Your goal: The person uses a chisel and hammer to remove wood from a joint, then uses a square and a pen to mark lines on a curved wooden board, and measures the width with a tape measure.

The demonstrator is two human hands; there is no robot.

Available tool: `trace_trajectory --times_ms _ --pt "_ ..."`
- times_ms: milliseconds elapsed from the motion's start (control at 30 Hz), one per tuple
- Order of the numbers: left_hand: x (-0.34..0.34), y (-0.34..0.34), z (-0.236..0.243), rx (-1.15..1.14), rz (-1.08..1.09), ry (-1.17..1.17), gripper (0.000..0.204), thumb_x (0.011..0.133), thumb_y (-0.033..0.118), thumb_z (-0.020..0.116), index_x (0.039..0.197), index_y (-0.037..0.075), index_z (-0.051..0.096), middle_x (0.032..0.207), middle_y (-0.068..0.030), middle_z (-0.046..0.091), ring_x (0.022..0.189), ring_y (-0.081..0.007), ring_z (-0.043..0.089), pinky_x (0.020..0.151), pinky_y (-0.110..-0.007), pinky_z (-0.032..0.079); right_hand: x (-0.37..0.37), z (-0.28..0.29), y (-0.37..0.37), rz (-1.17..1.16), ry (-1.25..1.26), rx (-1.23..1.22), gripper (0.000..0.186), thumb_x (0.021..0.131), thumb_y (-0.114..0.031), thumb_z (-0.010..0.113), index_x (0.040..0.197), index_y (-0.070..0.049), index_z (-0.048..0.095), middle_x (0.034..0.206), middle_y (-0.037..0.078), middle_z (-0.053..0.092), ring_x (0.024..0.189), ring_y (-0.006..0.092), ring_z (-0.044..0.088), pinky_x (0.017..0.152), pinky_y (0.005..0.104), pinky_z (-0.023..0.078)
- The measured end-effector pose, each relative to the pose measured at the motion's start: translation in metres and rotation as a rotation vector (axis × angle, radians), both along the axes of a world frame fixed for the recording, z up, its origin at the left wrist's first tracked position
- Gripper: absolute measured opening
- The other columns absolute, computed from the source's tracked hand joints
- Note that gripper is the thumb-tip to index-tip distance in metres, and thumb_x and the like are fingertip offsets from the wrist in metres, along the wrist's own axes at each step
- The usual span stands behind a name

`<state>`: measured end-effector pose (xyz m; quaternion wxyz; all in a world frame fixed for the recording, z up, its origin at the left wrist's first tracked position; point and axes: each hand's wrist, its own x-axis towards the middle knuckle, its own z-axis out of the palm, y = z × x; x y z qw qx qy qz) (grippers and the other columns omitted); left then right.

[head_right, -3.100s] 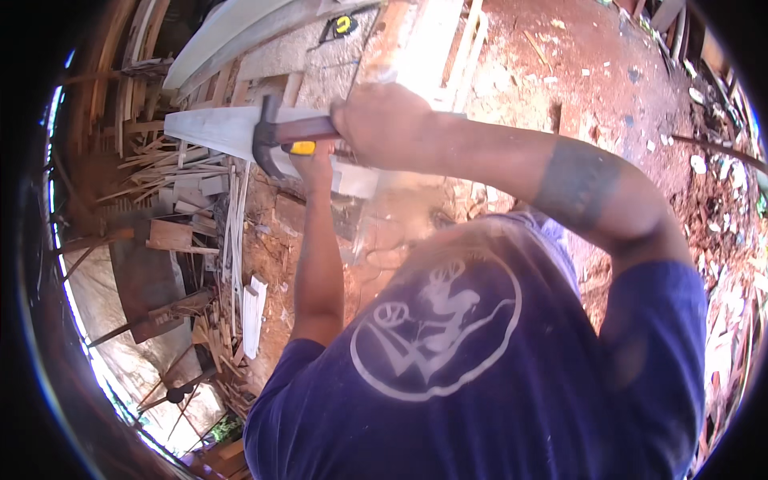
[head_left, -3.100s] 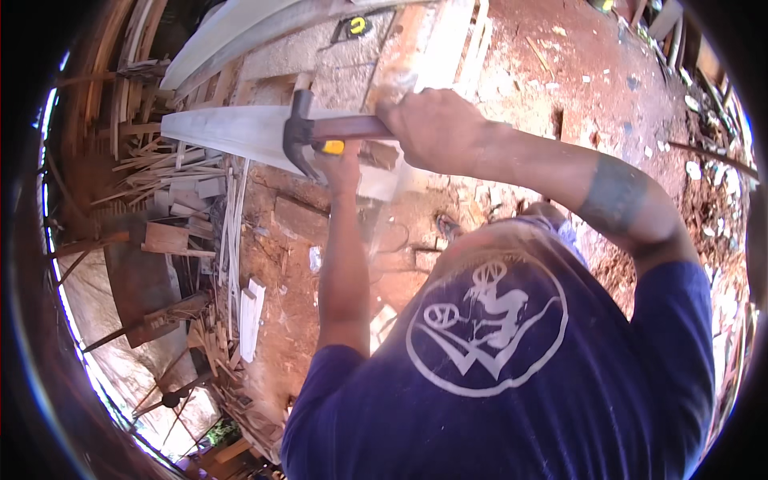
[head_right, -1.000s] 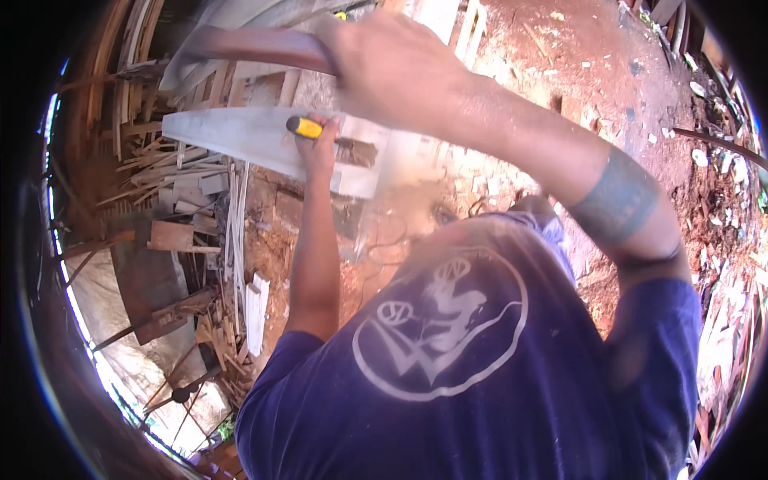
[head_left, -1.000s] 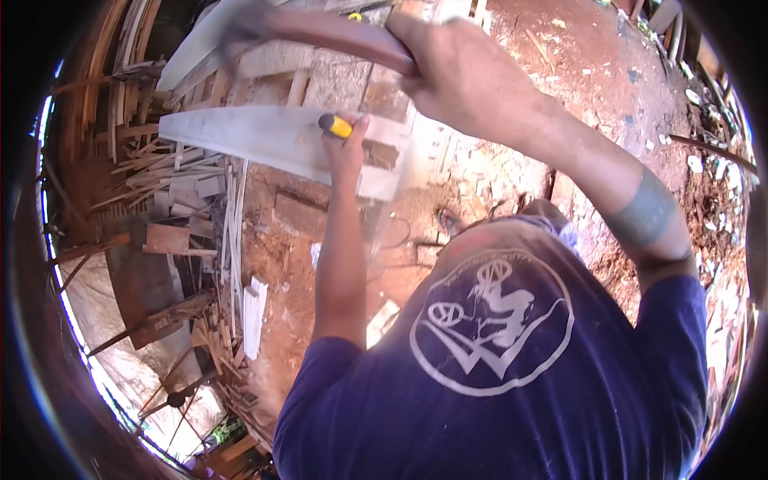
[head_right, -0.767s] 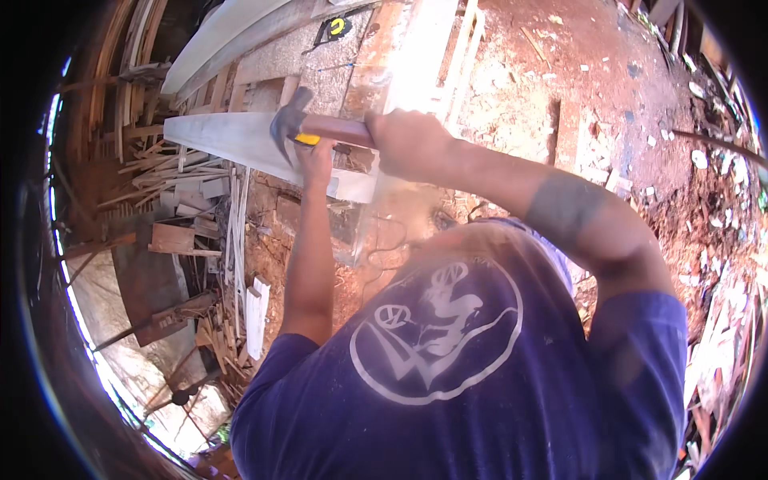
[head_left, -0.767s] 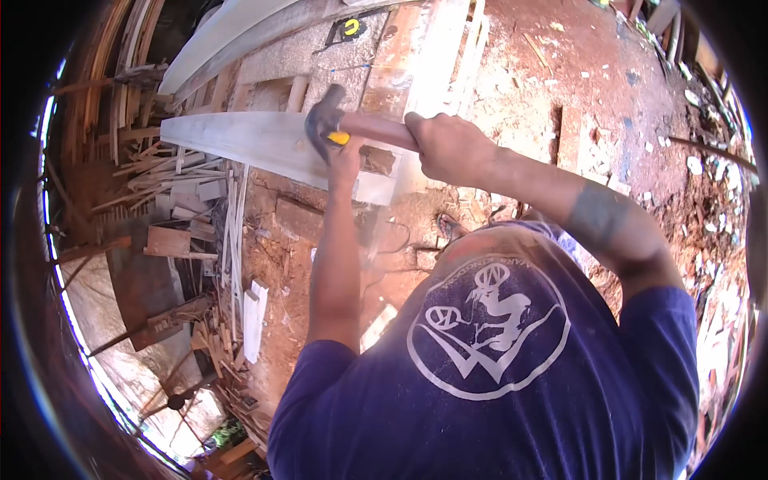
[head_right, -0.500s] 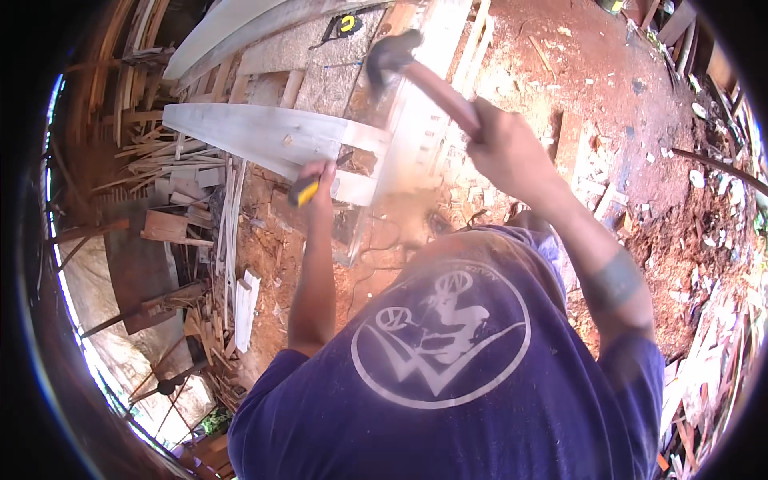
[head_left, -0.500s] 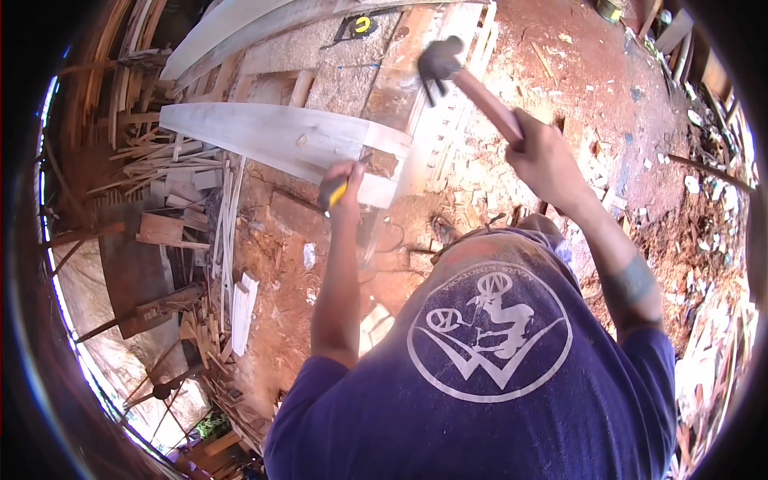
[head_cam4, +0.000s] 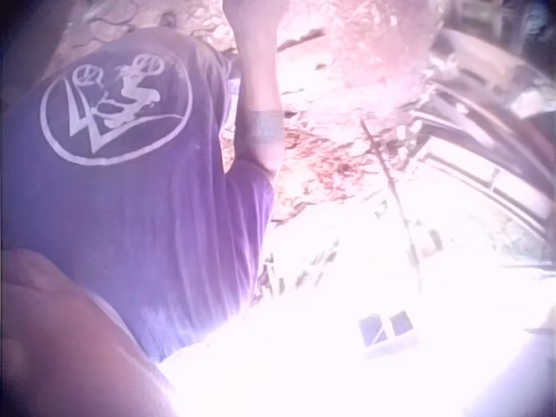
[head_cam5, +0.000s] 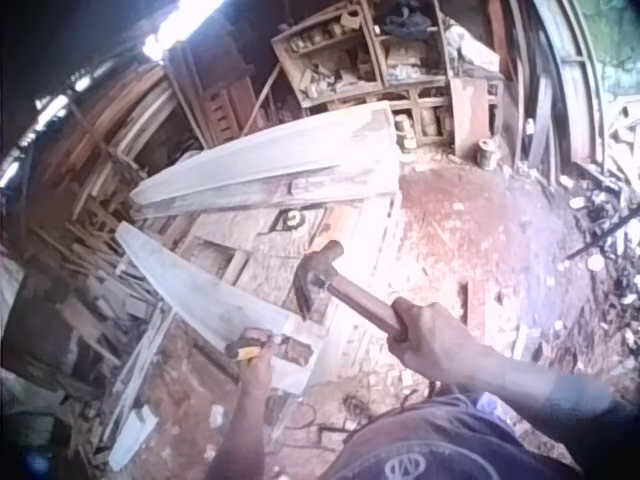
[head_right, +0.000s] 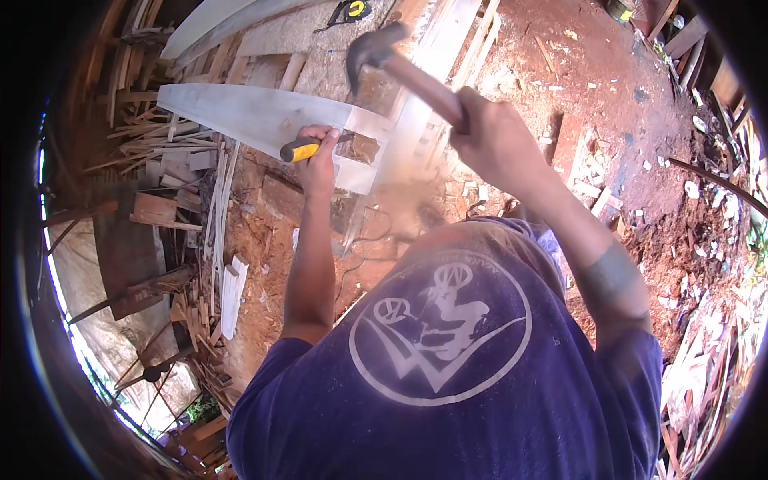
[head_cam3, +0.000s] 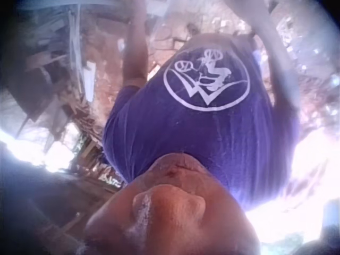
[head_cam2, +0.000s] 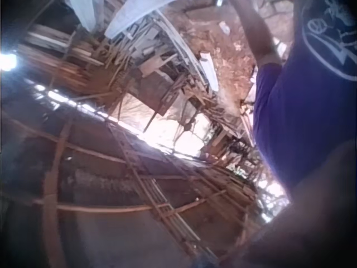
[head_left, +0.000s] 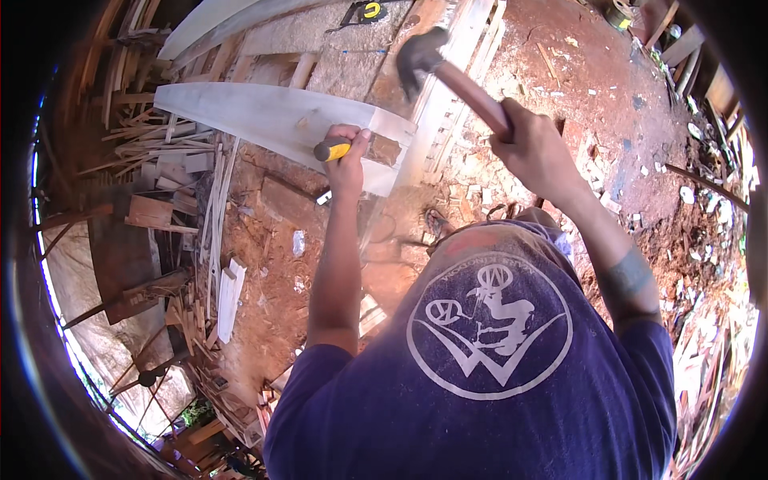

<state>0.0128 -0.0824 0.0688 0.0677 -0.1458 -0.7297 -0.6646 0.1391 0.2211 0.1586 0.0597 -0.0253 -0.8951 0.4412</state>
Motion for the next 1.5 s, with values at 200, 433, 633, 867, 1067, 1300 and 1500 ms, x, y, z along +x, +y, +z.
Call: trace_trajectory --times_ms 200,433,633,867,1067,1300,1500 --pt "-0.01 -0.039 -0.021 -0.411 0.044 0.215 0.015 0.087 -0.001 0.07 0.091 0.003 0.057 0.09 -0.0055 0.059 0.082 -0.0139 0.054 0.075 -0.033 0.048 -0.019 0.122 -0.051 0.231 0.372 0.032 0.027 0.084 -0.003 0.062 0.111 -0.002 0.061 0.07 0.018 0.068 0.068 0.0346 0.071 0.065 0.0455 0.058" --pt "-0.004 0.01 -0.001 -0.121 0.041 -0.103 0.015 0.086 0.001 0.071 0.091 0.003 0.057 0.089 -0.0048 0.06 0.082 -0.013 0.055 0.074 -0.033 0.048 -0.038 0.056 -0.045 0.4 0.04 0.374 0.031 0.085 -0.003 0.06 0.115 0.001 0.055 0.079 0.025 0.068 0.075 0.0412 0.071 0.068 0.0489 0.057" --pt "0.006 0.015 0.018 -0.112 0.08 -0.03 0.02 0.088 0.003 0.073 0.082 0.005 0.054 0.082 0.0003 0.056 0.078 -0.0106 0.05 0.074 -0.029 0.045 -0.042 0.136 -0.043 0.142 0.692 0.174 0.029 0.08 -0.01 0.069 0.108 -0.003 0.063 0.076 0.019 0.068 0.076 0.0388 0.071 0.067 0.0467 0.058" --pt "-0.014 0.016 0.005 -0.338 -0.052 0.022 0.014 0.087 0.003 0.07 0.086 0.004 0.056 0.086 0.0003 0.057 0.081 -0.0116 0.053 0.078 -0.03 0.047 -0.031 0.024 -0.04 0.367 0.058 0.409 0.034 0.083 -0.006 0.067 0.114 -0.004 0.051 0.076 0.021 0.067 0.076 0.0416 0.071 0.068 0.0501 0.057" --pt "0.002 0.015 0.016 -0.19 0.016 -0.165 0.018 0.087 0.002 0.071 0.1 0.005 0.06 0.09 0.0022 0.058 0.086 -0.0097 0.056 0.078 -0.028 0.048 -0.03 0.134 -0.045 0.192 0.577 0.006 0.03 0.083 -0.008 0.069 0.11 -0.004 0.057 0.07 0.021 0.065 0.074 0.0387 0.071 0.068 0.0489 0.057" --pt "-0.013 0.009 0.004 -0.356 0.106 0.03 0.021 0.081 -0.001 0.076 0.098 0.001 0.063 0.091 -0.0027 0.064 0.087 -0.0138 0.059 0.08 -0.031 0.049 -0.024 0.002 -0.037 0.305 0.063 0.268 0.029 0.08 -0.003 0.063 0.109 -0.001 0.056 0.07 0.024 0.065 0.07 0.042 0.07 0.067 0.052 0.055" --pt "0.008 -0.007 0.002 -0.219 0.0 -0.143 0.017 0.085 0.0 0.074 0.087 0.005 0.058 0.087 -0.0013 0.063 0.082 -0.0103 0.056 0.075 -0.028 0.047 0.021 -0.019 0.009 0.05 0.007 -0.028 0.027 0.081 -0.001 0.063 0.108 0.001 0.06 0.075 0.028 0.064 0.075 0.0456 0.067 0.067 0.0508 0.051"
